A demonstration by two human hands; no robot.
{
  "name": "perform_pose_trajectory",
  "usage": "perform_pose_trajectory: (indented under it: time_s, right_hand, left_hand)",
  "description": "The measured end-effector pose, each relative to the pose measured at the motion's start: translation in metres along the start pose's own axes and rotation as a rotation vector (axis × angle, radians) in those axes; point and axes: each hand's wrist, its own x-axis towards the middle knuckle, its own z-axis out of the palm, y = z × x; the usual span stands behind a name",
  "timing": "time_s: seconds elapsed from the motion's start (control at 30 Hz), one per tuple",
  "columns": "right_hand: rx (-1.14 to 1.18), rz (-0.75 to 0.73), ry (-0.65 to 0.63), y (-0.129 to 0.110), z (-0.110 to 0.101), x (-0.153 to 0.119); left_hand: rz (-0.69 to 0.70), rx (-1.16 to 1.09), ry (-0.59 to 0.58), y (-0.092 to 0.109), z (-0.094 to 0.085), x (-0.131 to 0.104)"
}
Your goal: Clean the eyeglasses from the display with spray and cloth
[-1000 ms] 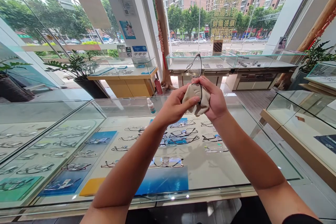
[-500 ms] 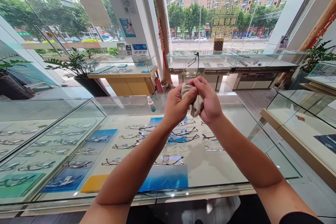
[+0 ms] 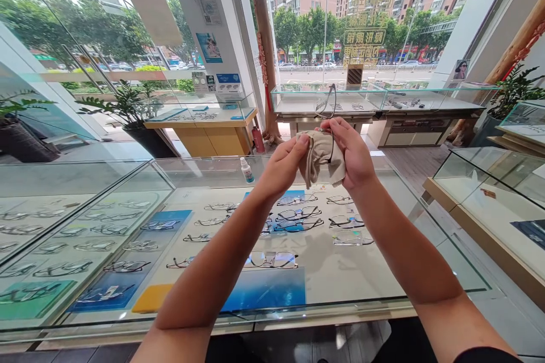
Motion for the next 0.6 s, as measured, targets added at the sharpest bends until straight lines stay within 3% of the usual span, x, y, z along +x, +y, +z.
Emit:
perform_pose_trajectory:
  time_s: [0.17, 0.33, 0.6]
  right_hand:
    - [-0.055, -0.008, -0.033, -0.008, -0.008, 0.003]
    - [-0.164, 0.005, -0.145, -0.01, -0.007, 0.0]
    - [-0.24, 0.089, -0.243, -0.009, -0.008, 0.001]
  left_hand:
    - [0.009, -0.044, 0.077, 0.0, -0.01, 0.005]
    - [0.027, -0.083, 0.133, 0.006, -0.017, 0.008]
    - [0.048, -0.046, 0.157, 0.006, -0.022, 0.008]
